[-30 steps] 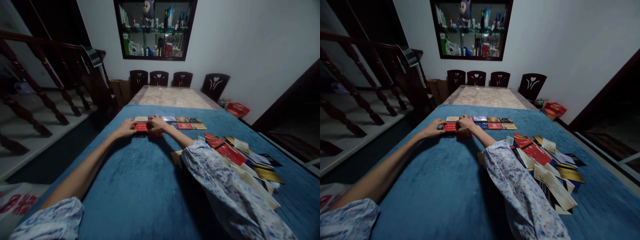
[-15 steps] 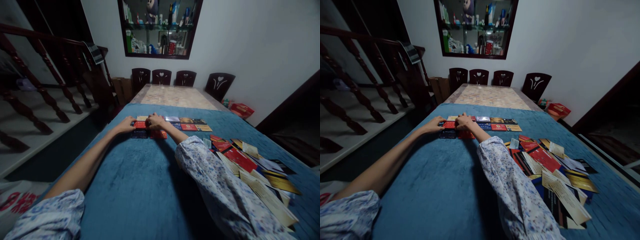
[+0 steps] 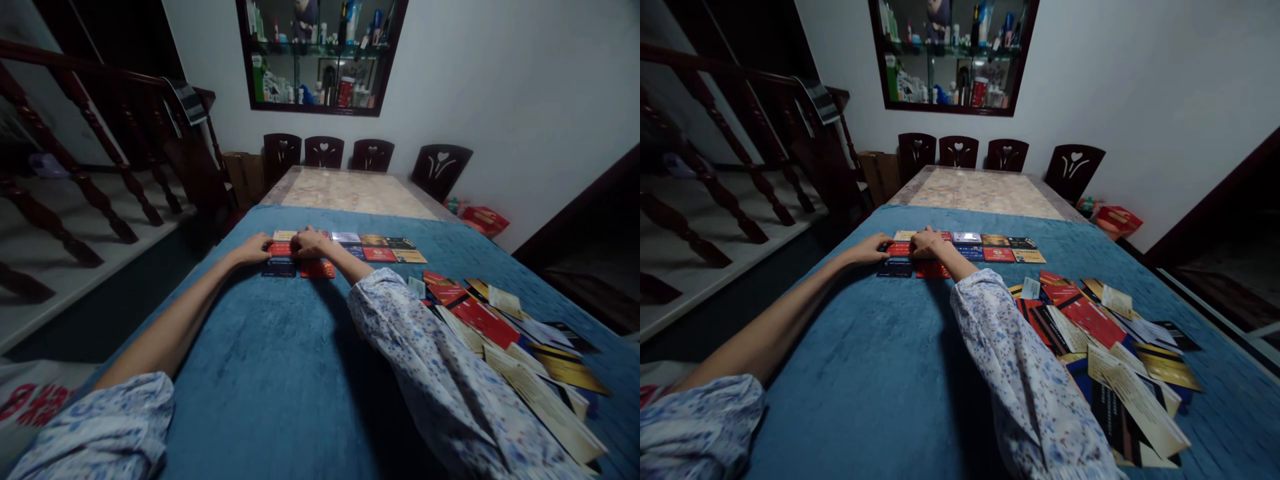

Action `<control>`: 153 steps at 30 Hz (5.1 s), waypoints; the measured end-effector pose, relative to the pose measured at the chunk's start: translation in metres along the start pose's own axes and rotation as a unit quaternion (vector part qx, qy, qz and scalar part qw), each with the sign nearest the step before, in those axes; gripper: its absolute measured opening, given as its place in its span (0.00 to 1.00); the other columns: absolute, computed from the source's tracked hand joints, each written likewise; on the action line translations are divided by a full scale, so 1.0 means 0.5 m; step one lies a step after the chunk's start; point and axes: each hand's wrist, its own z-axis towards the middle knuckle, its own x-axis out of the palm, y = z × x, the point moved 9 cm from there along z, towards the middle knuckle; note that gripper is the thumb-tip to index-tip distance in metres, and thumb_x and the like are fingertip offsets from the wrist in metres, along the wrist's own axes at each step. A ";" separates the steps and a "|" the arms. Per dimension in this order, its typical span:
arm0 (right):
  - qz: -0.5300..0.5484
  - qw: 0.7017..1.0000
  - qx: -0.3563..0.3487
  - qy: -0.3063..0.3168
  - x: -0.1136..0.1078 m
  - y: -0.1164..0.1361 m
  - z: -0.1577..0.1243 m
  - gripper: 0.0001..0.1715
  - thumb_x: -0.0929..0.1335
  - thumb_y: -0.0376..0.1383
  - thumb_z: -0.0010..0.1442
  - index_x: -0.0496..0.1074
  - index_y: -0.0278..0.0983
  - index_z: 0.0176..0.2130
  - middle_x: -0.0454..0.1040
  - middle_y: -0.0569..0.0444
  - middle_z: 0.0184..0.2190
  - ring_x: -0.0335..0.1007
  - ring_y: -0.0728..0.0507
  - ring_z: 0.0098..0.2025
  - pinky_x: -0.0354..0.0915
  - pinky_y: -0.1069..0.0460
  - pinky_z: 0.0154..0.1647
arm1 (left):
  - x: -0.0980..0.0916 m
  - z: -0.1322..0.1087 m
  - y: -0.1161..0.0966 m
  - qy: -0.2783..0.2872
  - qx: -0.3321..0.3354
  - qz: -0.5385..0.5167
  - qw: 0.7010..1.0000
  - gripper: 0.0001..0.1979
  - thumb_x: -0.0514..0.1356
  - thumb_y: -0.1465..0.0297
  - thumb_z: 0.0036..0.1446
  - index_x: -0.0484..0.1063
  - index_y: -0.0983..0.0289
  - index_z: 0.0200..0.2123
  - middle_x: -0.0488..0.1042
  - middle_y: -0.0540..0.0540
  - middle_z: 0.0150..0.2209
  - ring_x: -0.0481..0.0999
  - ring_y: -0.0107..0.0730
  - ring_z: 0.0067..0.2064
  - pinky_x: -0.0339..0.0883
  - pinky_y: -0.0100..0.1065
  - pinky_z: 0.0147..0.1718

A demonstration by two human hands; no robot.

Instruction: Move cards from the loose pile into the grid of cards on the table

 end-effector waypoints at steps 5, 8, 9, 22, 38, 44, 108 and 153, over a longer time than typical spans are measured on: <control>0.002 1.000 -0.004 -0.001 0.001 -0.001 -0.003 0.24 0.68 0.47 0.60 0.75 0.40 0.52 0.73 0.44 0.56 0.60 0.31 0.59 0.63 0.40 0.52 | 0.005 0.004 0.009 -0.007 0.003 0.012 1.000 0.19 0.60 0.70 0.44 0.78 0.66 0.42 0.76 0.59 0.43 0.74 0.45 0.47 0.69 0.40 0.50; 0.003 1.000 -0.015 -0.006 -0.001 0.002 -0.006 0.22 0.68 0.46 0.60 0.76 0.39 0.50 0.73 0.44 0.56 0.61 0.31 0.58 0.63 0.41 0.52 | 0.006 0.004 0.007 -0.012 0.017 0.013 1.000 0.18 0.59 0.70 0.45 0.78 0.65 0.41 0.76 0.59 0.42 0.74 0.45 0.46 0.70 0.41 0.50; 0.002 1.000 -0.018 -0.008 -0.001 0.002 -0.007 0.21 0.68 0.45 0.60 0.77 0.39 0.50 0.73 0.44 0.57 0.61 0.31 0.58 0.63 0.41 0.52 | 0.005 0.004 0.007 -0.016 0.019 0.013 1.000 0.18 0.59 0.70 0.45 0.78 0.65 0.41 0.76 0.59 0.42 0.74 0.45 0.46 0.70 0.41 0.50; -0.010 1.000 -0.023 -0.018 -0.007 0.002 -0.011 0.22 0.69 0.46 0.59 0.77 0.40 0.51 0.74 0.44 0.56 0.63 0.32 0.59 0.62 0.44 0.50 | 0.002 -0.001 0.013 -0.018 0.010 -0.001 1.000 0.27 0.60 0.67 0.46 0.75 0.67 0.51 0.76 0.61 0.45 0.74 0.47 0.48 0.68 0.43 0.52; -0.005 0.996 -0.039 -0.079 -0.030 -0.032 -0.071 0.22 0.65 0.43 0.65 0.73 0.40 0.55 0.72 0.44 0.55 0.61 0.34 0.57 0.60 0.46 0.48 | -0.027 -0.025 0.007 -0.118 0.032 -0.043 0.992 0.27 0.60 0.68 0.47 0.73 0.65 0.53 0.72 0.61 0.50 0.73 0.46 0.50 0.67 0.46 0.55; -0.018 0.995 -0.036 -0.091 -0.040 -0.049 -0.124 0.14 0.64 0.35 0.63 0.75 0.37 0.47 0.74 0.45 0.51 0.63 0.37 0.53 0.56 0.49 0.43 | -0.054 -0.051 -0.060 -0.176 0.041 -0.032 0.983 0.15 0.56 0.67 0.55 0.75 0.62 0.45 0.73 0.57 0.47 0.72 0.39 0.49 0.66 0.39 0.54; 0.027 0.966 0.127 -0.222 0.082 -0.348 -0.685 0.09 0.67 0.35 0.62 0.79 0.39 0.40 0.77 0.47 0.42 0.62 0.40 0.42 0.56 0.46 0.45 | 0.230 -0.024 -0.780 0.052 0.338 0.055 0.938 0.28 0.52 0.81 0.53 0.73 0.55 0.54 0.67 0.59 0.57 0.61 0.50 0.58 0.60 0.51 0.51; 0.078 0.978 0.035 -0.192 0.067 -0.258 -0.665 0.13 0.72 0.44 0.58 0.80 0.38 0.38 0.73 0.49 0.36 0.63 0.40 0.44 0.59 0.43 0.50 | 0.187 -0.028 -0.729 0.111 0.355 0.055 0.927 0.06 0.58 0.72 0.57 0.73 0.62 0.38 0.74 0.58 0.44 0.66 0.44 0.50 0.58 0.43 0.47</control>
